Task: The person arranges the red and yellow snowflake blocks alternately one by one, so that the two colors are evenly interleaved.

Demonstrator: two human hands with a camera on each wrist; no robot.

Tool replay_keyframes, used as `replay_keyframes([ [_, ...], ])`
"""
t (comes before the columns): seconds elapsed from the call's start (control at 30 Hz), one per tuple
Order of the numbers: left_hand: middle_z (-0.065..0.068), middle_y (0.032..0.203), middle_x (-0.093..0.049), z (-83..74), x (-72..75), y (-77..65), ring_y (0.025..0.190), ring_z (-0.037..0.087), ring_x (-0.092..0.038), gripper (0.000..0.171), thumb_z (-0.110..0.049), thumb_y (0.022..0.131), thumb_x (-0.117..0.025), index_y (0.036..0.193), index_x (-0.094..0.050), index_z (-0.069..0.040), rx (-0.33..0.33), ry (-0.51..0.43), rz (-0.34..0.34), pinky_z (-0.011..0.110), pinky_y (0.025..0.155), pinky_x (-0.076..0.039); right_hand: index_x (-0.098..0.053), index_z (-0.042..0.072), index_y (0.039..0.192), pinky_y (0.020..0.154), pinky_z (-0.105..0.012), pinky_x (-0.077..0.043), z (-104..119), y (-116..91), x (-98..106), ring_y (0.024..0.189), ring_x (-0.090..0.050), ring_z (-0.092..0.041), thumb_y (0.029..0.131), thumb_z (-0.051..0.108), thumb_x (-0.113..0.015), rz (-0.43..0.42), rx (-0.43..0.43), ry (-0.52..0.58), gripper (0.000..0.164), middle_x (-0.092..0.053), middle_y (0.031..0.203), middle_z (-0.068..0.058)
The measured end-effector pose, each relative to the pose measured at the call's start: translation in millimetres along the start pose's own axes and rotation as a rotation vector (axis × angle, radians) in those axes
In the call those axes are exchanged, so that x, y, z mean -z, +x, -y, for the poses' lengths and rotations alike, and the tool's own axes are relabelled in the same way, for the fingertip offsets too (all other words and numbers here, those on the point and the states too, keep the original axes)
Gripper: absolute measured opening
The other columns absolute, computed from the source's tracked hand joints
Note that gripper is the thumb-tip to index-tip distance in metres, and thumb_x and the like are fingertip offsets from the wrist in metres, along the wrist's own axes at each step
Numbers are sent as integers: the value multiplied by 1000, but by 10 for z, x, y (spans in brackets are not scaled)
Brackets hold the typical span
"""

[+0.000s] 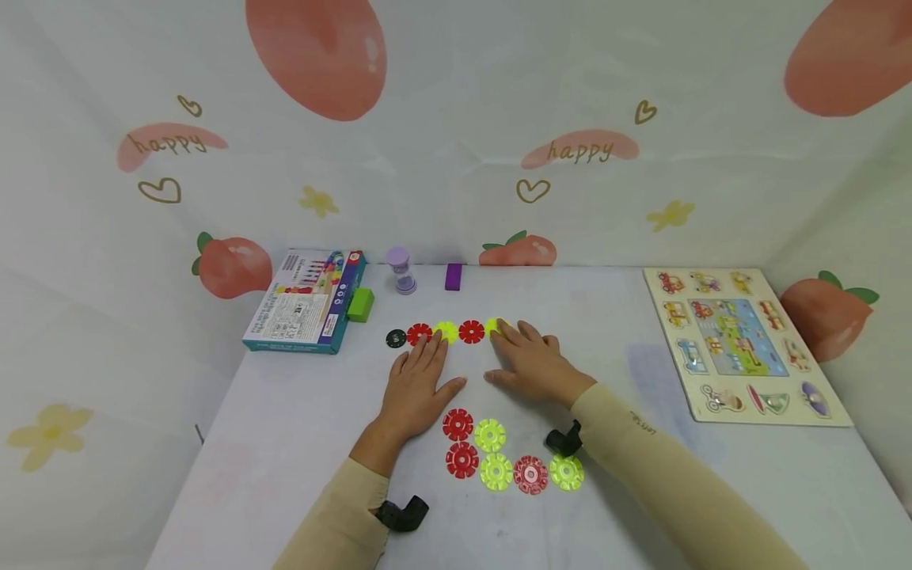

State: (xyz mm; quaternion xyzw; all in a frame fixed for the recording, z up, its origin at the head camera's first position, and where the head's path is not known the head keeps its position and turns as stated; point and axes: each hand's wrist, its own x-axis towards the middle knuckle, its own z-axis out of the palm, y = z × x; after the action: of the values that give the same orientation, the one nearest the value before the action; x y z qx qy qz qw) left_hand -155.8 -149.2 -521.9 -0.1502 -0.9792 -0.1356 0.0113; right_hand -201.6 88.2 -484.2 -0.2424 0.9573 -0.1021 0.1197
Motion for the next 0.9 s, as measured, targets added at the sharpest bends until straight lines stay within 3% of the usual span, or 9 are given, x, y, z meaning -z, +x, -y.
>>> replay_keyframes([
  [0.2, 0, 159, -11, -4, 7, -2, 144, 23, -5, 81, -66, 92, -35, 154, -20, -16, 0, 4, 2, 53, 111, -10, -31, 21, 151, 100, -60, -25, 35, 5, -13, 142, -12, -34, 88, 70, -43, 4, -29, -17, 81, -15, 158, -1],
  [0.4, 0, 159, -11, -8, 6, -3, 144, 23, -4, 79, -64, 94, -36, 154, -20, -16, -2, -6, -2, 53, 111, -10, -33, 23, 151, 100, -61, -22, 38, 9, 14, 142, -11, -34, 89, 72, -35, 16, -47, 50, 79, -15, 158, 0],
  [0.9, 0, 159, -13, -7, 4, -8, 144, 23, -5, 79, -65, 93, -35, 153, -22, -15, 0, -13, -9, 53, 111, -10, -35, 21, 150, 100, -64, -20, 69, -48, 74, 142, -13, -36, 90, 71, -34, 19, -42, 130, 78, -19, 157, -2],
])
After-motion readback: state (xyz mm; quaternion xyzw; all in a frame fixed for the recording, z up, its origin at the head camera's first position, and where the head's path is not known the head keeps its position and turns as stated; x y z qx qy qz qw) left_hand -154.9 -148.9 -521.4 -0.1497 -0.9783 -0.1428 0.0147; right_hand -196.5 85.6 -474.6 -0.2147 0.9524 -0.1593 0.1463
